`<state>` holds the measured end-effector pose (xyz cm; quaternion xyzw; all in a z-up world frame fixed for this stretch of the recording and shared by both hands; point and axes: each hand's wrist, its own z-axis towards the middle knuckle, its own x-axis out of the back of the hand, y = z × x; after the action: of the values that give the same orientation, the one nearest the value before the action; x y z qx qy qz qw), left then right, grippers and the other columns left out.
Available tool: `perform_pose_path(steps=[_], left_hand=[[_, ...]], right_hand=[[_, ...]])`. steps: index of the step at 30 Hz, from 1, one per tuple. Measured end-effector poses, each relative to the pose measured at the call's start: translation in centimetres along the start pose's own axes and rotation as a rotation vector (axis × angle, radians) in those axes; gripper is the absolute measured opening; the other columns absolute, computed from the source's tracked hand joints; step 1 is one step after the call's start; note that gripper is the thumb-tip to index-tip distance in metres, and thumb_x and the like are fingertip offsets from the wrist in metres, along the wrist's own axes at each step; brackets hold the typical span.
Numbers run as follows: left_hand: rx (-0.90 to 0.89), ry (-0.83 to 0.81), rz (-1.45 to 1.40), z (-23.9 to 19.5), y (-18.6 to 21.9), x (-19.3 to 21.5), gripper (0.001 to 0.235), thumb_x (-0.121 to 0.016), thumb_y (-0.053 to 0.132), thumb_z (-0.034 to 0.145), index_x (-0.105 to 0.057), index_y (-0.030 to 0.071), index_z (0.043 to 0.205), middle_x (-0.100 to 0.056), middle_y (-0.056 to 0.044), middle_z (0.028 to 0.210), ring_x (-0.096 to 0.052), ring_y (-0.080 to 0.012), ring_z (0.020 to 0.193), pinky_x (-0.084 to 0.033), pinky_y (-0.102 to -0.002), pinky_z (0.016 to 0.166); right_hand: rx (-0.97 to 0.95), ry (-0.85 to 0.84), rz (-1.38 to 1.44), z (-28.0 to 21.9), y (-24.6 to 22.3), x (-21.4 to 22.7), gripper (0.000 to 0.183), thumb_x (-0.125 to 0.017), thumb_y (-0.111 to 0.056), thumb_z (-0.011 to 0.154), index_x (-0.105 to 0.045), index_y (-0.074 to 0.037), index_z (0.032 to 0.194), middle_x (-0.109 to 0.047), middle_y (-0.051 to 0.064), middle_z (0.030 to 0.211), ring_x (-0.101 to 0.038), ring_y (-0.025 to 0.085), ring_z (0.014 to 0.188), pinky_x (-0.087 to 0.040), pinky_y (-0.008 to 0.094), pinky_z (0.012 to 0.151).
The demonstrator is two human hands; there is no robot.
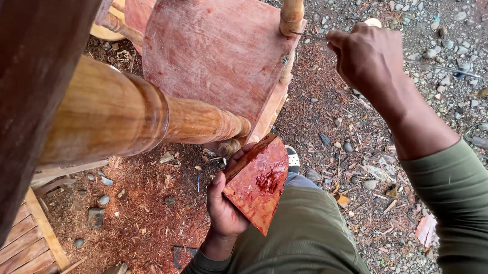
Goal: The person uses a knife to scrape red wax from a block and applies it to the underside of a wooden table. They spread the wax across the surface and around the legs of the table, then scrape the remaining wax from the block.
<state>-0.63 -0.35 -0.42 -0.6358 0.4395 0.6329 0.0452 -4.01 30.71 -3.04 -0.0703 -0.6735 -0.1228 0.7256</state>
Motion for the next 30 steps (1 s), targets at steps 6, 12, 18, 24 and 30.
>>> perform_pose_path(steps=[6, 12, 18, 24, 30], left_hand=[[0.046, 0.024, -0.031, -0.2, -0.1, -0.1, 0.058, -0.052, 0.038, 0.085, -0.043, -0.001, 0.127, -0.047, -0.018, 0.128, -0.044, -0.0283, 0.118, -0.035, -0.043, 0.099], [0.081, 0.031, -0.027, -0.2, 0.1, -0.3, 0.059, -0.052, 0.040, 0.084, -0.042, 0.000, 0.126, -0.047, -0.018, 0.127, -0.045, -0.0286, 0.116, -0.038, -0.043, 0.096], [0.058, 0.048, -0.007, -0.1, -0.1, -0.2, 0.058, -0.052, 0.038, 0.084, -0.043, -0.002, 0.125, -0.048, -0.019, 0.126, -0.045, -0.0286, 0.117, -0.036, -0.042, 0.098], [0.098, 0.021, -0.076, 0.0, -0.1, 0.3, 0.059, -0.053, 0.037, 0.084, -0.041, -0.001, 0.127, -0.045, -0.018, 0.129, -0.043, -0.0285, 0.119, -0.036, -0.042, 0.099], [0.064, 0.050, -0.049, 0.4, -0.4, 0.5, 0.059, -0.050, 0.038, 0.085, -0.042, -0.002, 0.127, -0.046, -0.017, 0.128, -0.043, -0.0273, 0.120, -0.035, -0.042, 0.099]], right_hand=[[-0.022, -0.137, -0.036, 0.4, -0.5, -0.3, 0.019, -0.046, -0.024, 0.100, -0.063, -0.023, 0.109, -0.039, -0.003, 0.046, -0.030, 0.011, 0.037, -0.027, 0.023, 0.035], [-0.031, -0.224, -0.110, 0.8, -0.9, 0.2, 0.017, -0.047, -0.007, 0.095, -0.059, -0.019, 0.096, -0.039, -0.001, 0.052, -0.040, 0.014, 0.042, -0.037, 0.026, 0.037], [-0.050, -0.232, -0.075, 0.9, -1.1, -0.6, 0.028, -0.044, -0.004, 0.094, -0.059, -0.020, 0.111, -0.036, -0.001, 0.054, -0.036, 0.013, 0.040, -0.036, 0.026, 0.033], [-0.012, -0.155, -0.086, 1.1, -1.0, -0.5, 0.038, -0.047, -0.006, 0.090, -0.059, -0.026, 0.120, -0.034, -0.002, 0.044, -0.035, 0.014, 0.035, -0.035, 0.026, 0.031], [0.035, -0.164, -0.066, 1.3, -0.5, -0.2, 0.028, -0.044, -0.016, 0.101, -0.052, -0.017, 0.075, -0.034, -0.003, 0.041, -0.037, 0.013, 0.034, -0.037, 0.028, 0.035]])
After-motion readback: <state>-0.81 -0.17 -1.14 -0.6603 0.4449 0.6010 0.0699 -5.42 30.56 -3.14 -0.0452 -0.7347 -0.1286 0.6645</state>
